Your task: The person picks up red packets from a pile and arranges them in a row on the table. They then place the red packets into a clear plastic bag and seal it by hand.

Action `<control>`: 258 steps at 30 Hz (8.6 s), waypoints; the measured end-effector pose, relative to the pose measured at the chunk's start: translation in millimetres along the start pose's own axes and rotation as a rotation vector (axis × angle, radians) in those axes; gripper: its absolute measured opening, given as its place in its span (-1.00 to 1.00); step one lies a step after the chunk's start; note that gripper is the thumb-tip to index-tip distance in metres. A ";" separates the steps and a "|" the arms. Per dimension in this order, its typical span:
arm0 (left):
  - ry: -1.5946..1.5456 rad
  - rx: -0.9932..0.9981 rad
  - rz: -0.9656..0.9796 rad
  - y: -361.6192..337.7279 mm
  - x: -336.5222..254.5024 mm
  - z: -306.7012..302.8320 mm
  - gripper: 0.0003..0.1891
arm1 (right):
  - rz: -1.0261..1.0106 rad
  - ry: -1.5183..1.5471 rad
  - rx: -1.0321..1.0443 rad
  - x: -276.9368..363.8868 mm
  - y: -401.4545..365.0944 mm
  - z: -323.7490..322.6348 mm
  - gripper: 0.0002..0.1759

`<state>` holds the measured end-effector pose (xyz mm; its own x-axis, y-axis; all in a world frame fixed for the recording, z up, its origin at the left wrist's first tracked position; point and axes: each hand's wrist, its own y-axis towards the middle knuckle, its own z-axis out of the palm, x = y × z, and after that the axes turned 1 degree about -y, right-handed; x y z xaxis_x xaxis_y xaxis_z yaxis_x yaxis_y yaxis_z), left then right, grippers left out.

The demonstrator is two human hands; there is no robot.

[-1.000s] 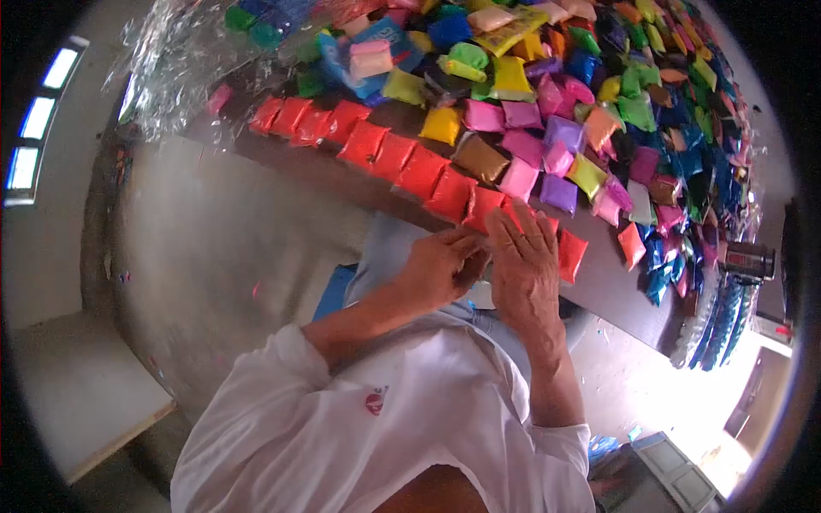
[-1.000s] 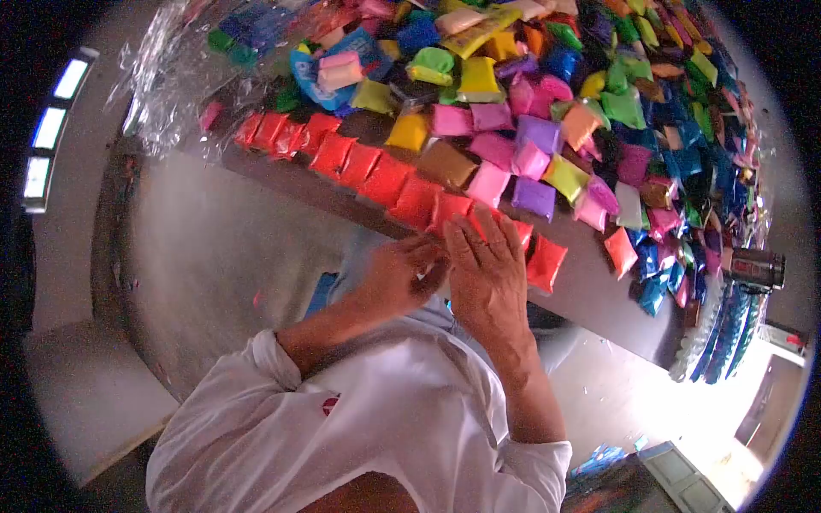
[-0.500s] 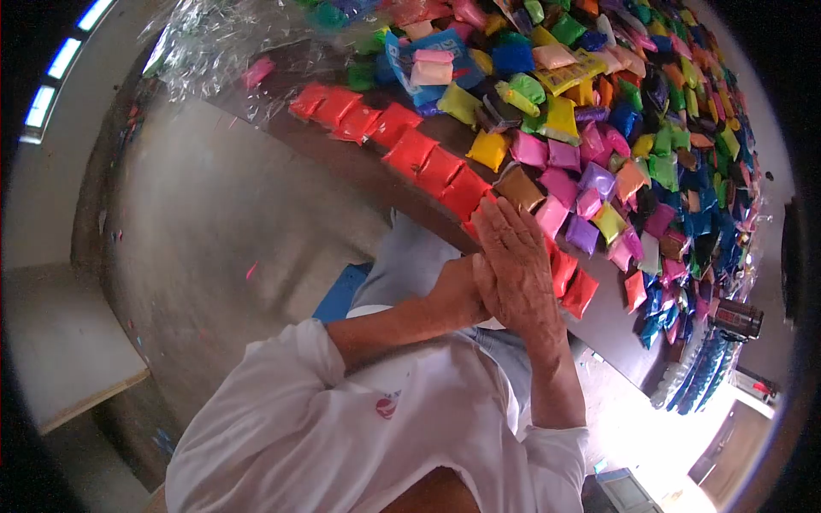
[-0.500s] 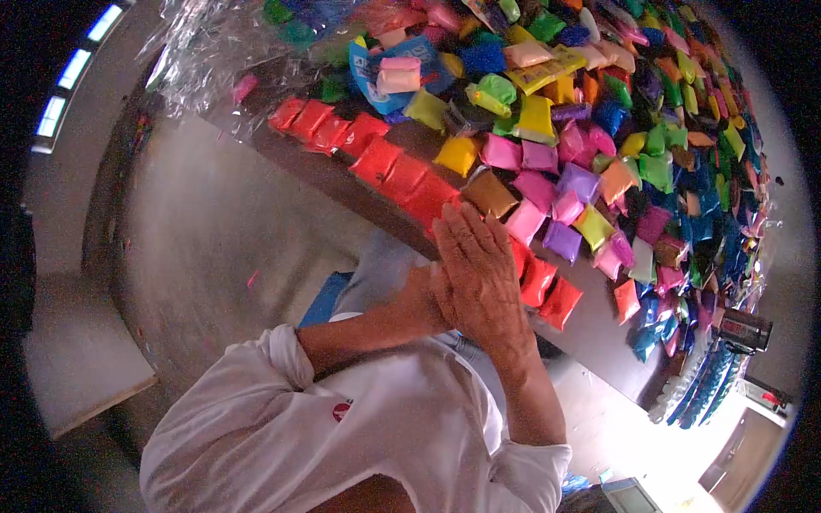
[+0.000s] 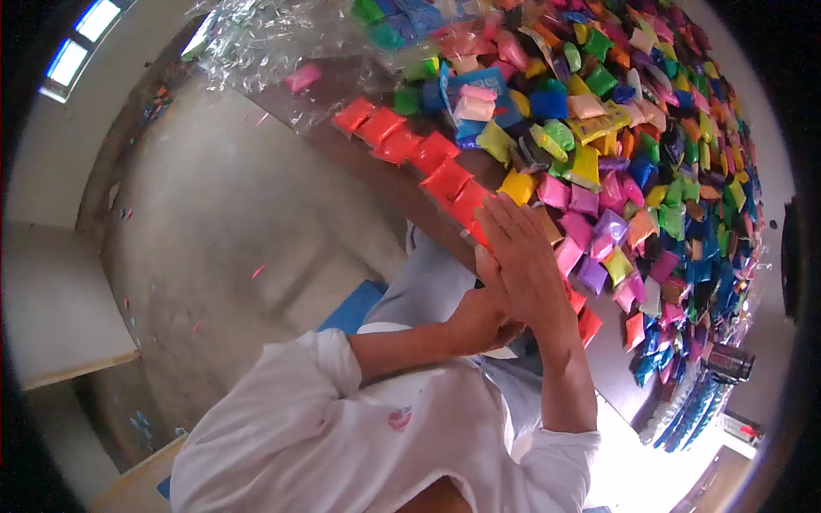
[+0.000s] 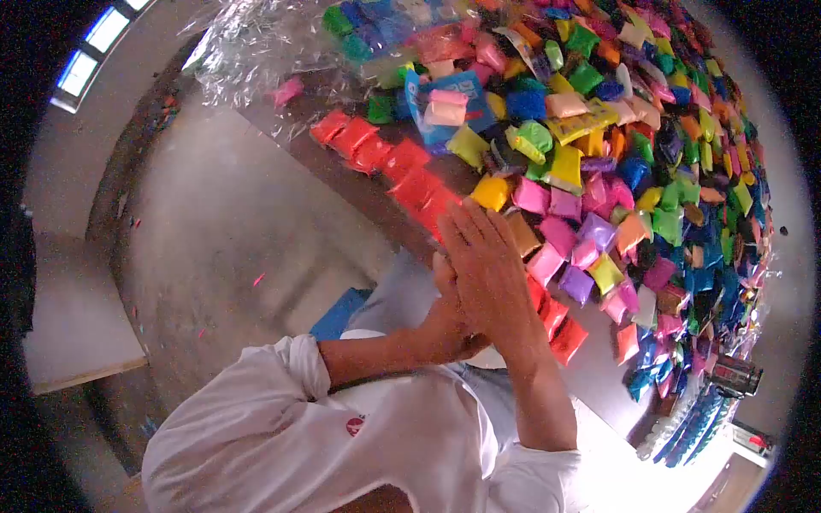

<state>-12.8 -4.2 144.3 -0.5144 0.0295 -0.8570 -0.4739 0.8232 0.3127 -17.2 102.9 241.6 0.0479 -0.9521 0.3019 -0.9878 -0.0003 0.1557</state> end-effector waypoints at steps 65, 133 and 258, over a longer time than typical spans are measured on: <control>0.003 0.573 -0.278 -46.4 42.1 33.4 -0.69 | 0.726 -0.115 -0.362 -31.1 -184.6 22.8 -0.31; -0.739 0.694 -0.833 -24.7 66.6 11.7 -0.57 | 0.385 1.863 -1.222 -118.6 -177.6 -35.6 -0.88; -0.410 0.442 -0.040 151.5 -58.5 -19.5 -0.64 | 0.454 1.766 -1.224 -86.1 -223.4 -9.1 -0.75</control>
<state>-68.4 107.7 249.8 -0.1434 0.1373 -0.9801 -0.0998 0.9833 0.1523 200.7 187.8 189.4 0.6555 0.3434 0.6726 -0.4484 0.8936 -0.0192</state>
